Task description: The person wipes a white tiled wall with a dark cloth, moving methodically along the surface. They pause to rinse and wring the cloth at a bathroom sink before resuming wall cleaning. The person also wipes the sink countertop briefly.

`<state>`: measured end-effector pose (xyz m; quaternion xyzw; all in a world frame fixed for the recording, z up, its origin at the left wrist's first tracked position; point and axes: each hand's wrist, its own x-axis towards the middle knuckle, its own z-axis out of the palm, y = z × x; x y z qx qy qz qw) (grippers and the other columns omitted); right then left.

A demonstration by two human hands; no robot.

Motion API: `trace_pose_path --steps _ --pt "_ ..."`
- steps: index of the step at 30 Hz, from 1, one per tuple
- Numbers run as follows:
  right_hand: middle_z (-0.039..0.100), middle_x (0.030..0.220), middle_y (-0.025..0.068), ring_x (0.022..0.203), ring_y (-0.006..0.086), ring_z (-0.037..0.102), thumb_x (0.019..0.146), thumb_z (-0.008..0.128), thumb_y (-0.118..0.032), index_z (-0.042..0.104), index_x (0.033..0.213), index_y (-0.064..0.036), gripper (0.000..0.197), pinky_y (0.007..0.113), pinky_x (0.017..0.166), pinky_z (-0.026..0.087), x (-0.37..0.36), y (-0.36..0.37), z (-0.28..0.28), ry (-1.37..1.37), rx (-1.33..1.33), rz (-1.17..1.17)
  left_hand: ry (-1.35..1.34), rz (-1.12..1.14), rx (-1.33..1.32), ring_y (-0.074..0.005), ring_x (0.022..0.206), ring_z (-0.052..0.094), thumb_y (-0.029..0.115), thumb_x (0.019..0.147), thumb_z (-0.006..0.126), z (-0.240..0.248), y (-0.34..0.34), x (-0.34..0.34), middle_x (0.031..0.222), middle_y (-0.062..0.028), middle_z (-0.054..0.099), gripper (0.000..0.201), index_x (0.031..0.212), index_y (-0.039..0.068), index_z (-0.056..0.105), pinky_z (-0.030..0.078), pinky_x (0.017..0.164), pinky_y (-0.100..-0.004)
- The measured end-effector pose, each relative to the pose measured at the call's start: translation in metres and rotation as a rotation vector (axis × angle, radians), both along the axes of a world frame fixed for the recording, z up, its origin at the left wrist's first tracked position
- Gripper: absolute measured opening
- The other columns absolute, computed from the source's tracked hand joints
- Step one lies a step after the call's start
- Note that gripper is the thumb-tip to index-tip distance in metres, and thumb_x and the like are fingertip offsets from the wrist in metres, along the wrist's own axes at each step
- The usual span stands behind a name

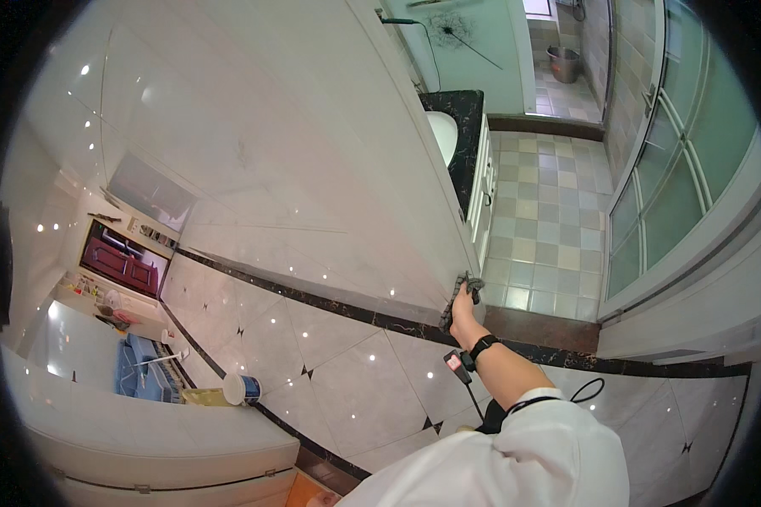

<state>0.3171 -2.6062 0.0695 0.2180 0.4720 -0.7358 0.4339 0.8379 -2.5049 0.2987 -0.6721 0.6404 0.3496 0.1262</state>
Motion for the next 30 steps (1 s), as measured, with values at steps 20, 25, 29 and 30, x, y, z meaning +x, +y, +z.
trace_pose_path --steps 20,25,29,30 --pt "0.036 0.136 0.0291 0.120 0.0472 0.039 0.075 0.073 -0.012 0.044 0.135 -0.0061 0.067 0.048 0.099 0.038 -0.016 -0.012 0.461 2.402 0.105 -0.594 0.122 0.020 -0.201 -0.0362 0.085 0.065 0.024 0.084 0.059 -0.087 0.004 0.042 0.088 -0.0251 0.066 0.031 0.094 -0.006 0.065 0.051 0.074 -0.0431" --pt "0.043 0.125 0.0311 0.111 0.0500 0.042 0.076 0.072 -0.017 0.049 0.127 -0.0051 0.057 0.054 0.093 0.039 -0.022 -0.008 0.318 2.338 0.279 -0.429 0.078 -0.045 -0.235 -0.0395 0.095 0.062 0.027 0.082 0.063 -0.113 0.015 0.069 0.097 -0.0264 0.065 0.036 0.102 -0.003 0.066 0.050 0.082 -0.0425" --pt "0.044 0.123 0.0317 0.110 0.0529 0.042 0.080 0.066 -0.021 0.047 0.124 -0.0031 0.051 0.059 0.097 0.032 -0.033 0.031 0.190 2.339 0.431 0.158 0.162 0.123 -0.128 -0.0370 0.090 0.065 0.029 0.081 0.063 -0.107 0.015 0.071 0.090 -0.0248 0.066 0.037 0.101 -0.003 0.067 0.051 0.080 -0.0423" --pt "0.044 0.125 0.0309 0.113 0.0524 0.041 0.079 0.066 -0.019 0.048 0.125 -0.0040 0.051 0.060 0.098 0.031 -0.023 0.033 0.193 2.318 0.424 0.203 0.125 0.016 -0.211 -0.0366 0.089 0.065 0.031 0.081 0.063 -0.128 0.018 0.088 0.090 -0.0247 0.066 0.038 0.100 -0.003 0.067 0.051 0.079 -0.0427"
